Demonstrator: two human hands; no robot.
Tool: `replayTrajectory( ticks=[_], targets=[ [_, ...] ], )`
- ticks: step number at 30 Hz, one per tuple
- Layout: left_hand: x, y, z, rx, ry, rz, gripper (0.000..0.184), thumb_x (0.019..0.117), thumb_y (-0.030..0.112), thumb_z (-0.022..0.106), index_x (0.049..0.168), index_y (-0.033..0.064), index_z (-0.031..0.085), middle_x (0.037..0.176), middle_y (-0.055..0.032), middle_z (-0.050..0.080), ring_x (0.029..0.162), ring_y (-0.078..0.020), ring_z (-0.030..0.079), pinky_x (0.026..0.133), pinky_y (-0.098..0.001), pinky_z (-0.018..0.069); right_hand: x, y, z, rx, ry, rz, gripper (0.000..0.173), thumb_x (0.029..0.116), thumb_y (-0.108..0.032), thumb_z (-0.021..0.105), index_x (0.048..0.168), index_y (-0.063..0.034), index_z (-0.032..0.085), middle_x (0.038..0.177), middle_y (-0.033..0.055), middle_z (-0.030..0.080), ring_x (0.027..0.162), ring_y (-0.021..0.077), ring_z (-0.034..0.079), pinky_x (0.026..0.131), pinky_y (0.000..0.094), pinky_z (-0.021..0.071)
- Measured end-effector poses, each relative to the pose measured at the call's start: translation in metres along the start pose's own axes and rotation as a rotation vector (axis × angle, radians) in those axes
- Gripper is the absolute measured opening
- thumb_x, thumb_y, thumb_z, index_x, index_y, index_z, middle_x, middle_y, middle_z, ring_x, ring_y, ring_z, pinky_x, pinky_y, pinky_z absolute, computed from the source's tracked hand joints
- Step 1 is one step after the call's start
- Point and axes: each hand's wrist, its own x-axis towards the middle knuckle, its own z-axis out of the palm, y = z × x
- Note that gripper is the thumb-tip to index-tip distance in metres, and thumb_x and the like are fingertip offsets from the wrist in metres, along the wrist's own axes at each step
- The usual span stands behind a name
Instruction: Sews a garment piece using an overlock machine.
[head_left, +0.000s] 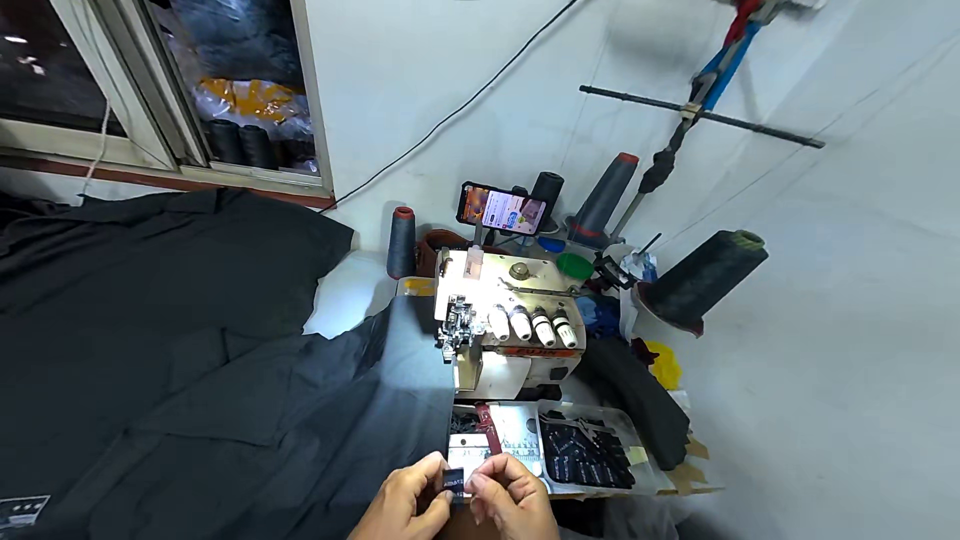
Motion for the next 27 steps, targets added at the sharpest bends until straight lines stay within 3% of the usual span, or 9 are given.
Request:
replayTrajectory(
  ticks=[2, 3, 7, 15, 17, 19, 21, 24, 27],
  targets=[
    [-0.001, 0.002, -0.003, 0.049, -0.053, -0.01, 0.014, 0.0945, 0.015, 0.056, 0.095, 0.0027, 0.064, 0.077, -0.0067, 0.064, 0.069, -0.0125, 0.062, 0.065, -0.0299, 0.0516, -0.001, -0.003, 0.0, -0.019, -0.055, 0.024, 0.02, 0.0916, 0.003, 0.064, 0.112, 0.0068, 0.062, 0.091, 0.0059, 0.068, 0.068, 0.0064, 0.064, 0.06, 0.022, 0.0557],
    [-0.001, 0.005, -0.004, 0.082, -0.084, -0.011, 0.015, 0.0947, 0.015, 0.056, 0.094, 0.0022, 0.064, 0.076, -0.0077, 0.063, 0.068, -0.0141, 0.061, 0.064, -0.0315, 0.0504, -0.001, -0.004, -0.001, -0.092, -0.087, 0.022, 0.023, 0.0894, 0.001, 0.067, 0.112, 0.0072, 0.064, 0.091, 0.0047, 0.068, 0.07, 0.0054, 0.063, 0.062, 0.0214, 0.0549],
    [-0.001, 0.007, -0.006, 0.115, -0.117, 0.017, 0.013, 0.095, 0.014, 0.057, 0.093, 0.0026, 0.064, 0.078, -0.0085, 0.063, 0.072, -0.0152, 0.062, 0.067, -0.0327, 0.0509, 0.001, -0.003, -0.006, -0.259, -0.124, 0.002, 0.004, 0.0866, 0.001, 0.07, 0.09, 0.0005, 0.069, 0.076, -0.0002, 0.068, 0.062, 0.0014, 0.06, 0.059, 0.0194, 0.0521],
    [-0.001, 0.002, -0.007, -0.058, 0.012, 0.07, 0.013, 0.0954, 0.009, 0.057, 0.1, 0.0035, 0.067, 0.087, -0.0021, 0.067, 0.078, -0.0037, 0.062, 0.072, -0.0197, 0.052, -0.002, -0.002, -0.003, -0.014, -0.114, 0.103, 0.013, 0.0871, 0.01, 0.063, 0.096, 0.0004, 0.063, 0.077, 0.0028, 0.069, 0.061, 0.0083, 0.065, 0.058, 0.0243, 0.0569],
    [-0.001, -0.001, -0.002, -0.018, 0.159, 0.127, 0.014, 0.0962, 0.01, 0.058, 0.105, 0.0017, 0.066, 0.091, -0.0042, 0.066, 0.079, -0.0055, 0.063, 0.073, -0.021, 0.0544, -0.001, -0.001, -0.003, -0.002, -0.045, 0.103, 0.009, 0.0888, 0.009, 0.063, 0.093, 0.0014, 0.066, 0.076, 0.0032, 0.069, 0.061, 0.0086, 0.066, 0.058, 0.0245, 0.0576],
    [0.0, -0.001, 0.003, 0.039, 0.315, 0.141, 0.012, 0.0941, 0.015, 0.064, 0.097, 0.0042, 0.066, 0.084, -0.0008, 0.064, 0.071, -0.0022, 0.059, 0.064, -0.0166, 0.0505, 0.0, 0.002, -0.001, 0.021, 0.068, 0.088, 0.008, 0.0884, 0.009, 0.063, 0.09, 0.0026, 0.068, 0.073, 0.0034, 0.069, 0.06, 0.0076, 0.064, 0.058, 0.0235, 0.0564],
    [-0.002, 0.003, 0.005, 0.021, 0.322, 0.097, 0.013, 0.094, 0.018, 0.068, 0.092, 0.0053, 0.07, 0.081, 0.0004, 0.067, 0.069, -0.0013, 0.061, 0.063, -0.0167, 0.0516, -0.001, 0.003, 0.006, 0.08, 0.175, 0.086, 0.01, 0.088, 0.01, 0.063, 0.088, 0.0033, 0.069, 0.071, 0.0042, 0.069, 0.058, 0.0071, 0.063, 0.057, 0.0224, 0.0555],
    [-0.004, 0.006, 0.011, -0.072, 0.302, 0.005, 0.013, 0.0934, 0.011, 0.067, 0.102, 0.0037, 0.074, 0.092, -0.0013, 0.074, 0.078, -0.0049, 0.071, 0.074, -0.0217, 0.0612, -0.005, 0.006, 0.013, 0.137, 0.209, 0.085, 0.012, 0.0889, 0.012, 0.06, 0.09, 0.0041, 0.069, 0.073, 0.0064, 0.07, 0.059, 0.0092, 0.066, 0.058, 0.0237, 0.0579],
    [-0.004, 0.008, 0.012, -0.214, 0.28, -0.072, 0.018, 0.0915, 0.007, 0.069, 0.108, 0.002, 0.074, 0.096, -0.0021, 0.077, 0.083, -0.0072, 0.074, 0.078, -0.0237, 0.0622, -0.008, 0.009, 0.018, 0.111, 0.199, 0.08, 0.013, 0.0896, 0.012, 0.06, 0.091, 0.0049, 0.07, 0.074, 0.0067, 0.072, 0.06, 0.0096, 0.068, 0.059, 0.0242, 0.0592]
  ],
)
